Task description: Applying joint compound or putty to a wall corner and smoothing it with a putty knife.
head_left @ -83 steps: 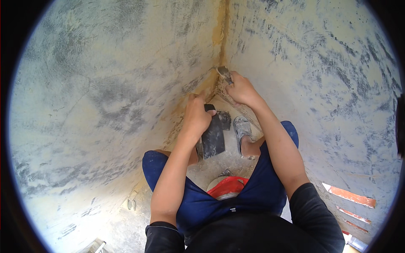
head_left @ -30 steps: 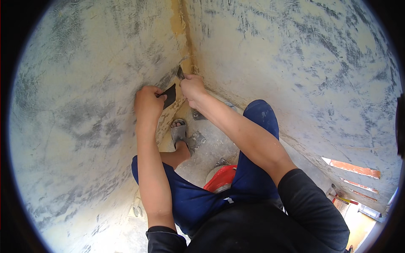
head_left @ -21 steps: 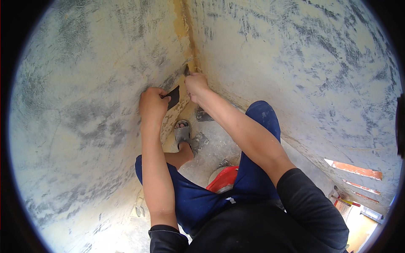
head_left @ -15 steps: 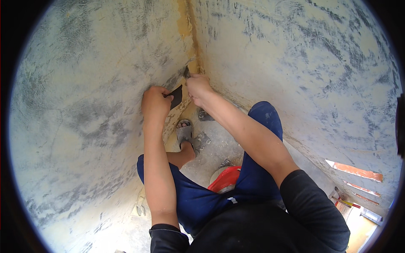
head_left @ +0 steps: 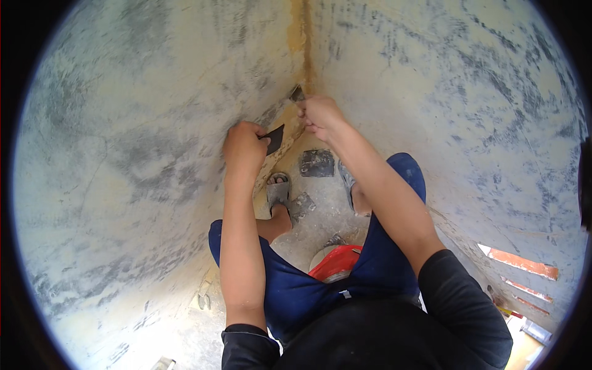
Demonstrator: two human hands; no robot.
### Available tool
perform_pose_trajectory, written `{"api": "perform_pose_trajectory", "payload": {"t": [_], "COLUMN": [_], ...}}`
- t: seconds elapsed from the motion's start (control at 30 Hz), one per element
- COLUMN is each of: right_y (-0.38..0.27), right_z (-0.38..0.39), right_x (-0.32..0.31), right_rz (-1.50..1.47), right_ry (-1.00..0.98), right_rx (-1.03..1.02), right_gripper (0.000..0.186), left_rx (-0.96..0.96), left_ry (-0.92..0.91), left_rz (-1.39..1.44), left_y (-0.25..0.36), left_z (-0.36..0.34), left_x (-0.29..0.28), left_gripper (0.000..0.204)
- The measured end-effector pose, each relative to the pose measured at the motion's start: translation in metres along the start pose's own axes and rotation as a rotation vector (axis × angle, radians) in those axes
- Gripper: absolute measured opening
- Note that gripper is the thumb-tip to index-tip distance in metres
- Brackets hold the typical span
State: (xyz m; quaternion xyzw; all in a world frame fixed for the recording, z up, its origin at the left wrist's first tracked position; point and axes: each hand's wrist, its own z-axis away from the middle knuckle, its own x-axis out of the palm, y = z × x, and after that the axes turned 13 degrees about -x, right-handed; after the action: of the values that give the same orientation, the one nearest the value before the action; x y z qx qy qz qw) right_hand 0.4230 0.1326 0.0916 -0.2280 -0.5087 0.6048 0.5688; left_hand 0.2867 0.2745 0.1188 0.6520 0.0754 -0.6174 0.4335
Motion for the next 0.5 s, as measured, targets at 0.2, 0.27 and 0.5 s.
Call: {"api": "perform_pose_trajectory", "payload": {"t": [0.2,0.27,0.5], "right_y": [-0.018,-0.022,-0.02], "right_z": [-0.013,-0.022,-0.021], "right_x": [-0.016,-0.017,-0.014], "right_rz": [0.114,0.117,0.171], "right_ry": [-0.081,-0.091,-0.003], "right_rx": [0.078,0.085,-0.027], "right_gripper": [0.008,0.007,0.007], "left_rx": [-0.024,-0.024,-0.013], "left_ry": [-0.039,-0.016,-0.02], "left_rz": [-0.008,0.002,-0.008], "left_y": [0.01,0.009,0.012], "left_z": [0.003,-0.002,0.0], "left_x": [-0.004,-0.001,0.0], "left_gripper": [0.024,0.023,0.021]}}
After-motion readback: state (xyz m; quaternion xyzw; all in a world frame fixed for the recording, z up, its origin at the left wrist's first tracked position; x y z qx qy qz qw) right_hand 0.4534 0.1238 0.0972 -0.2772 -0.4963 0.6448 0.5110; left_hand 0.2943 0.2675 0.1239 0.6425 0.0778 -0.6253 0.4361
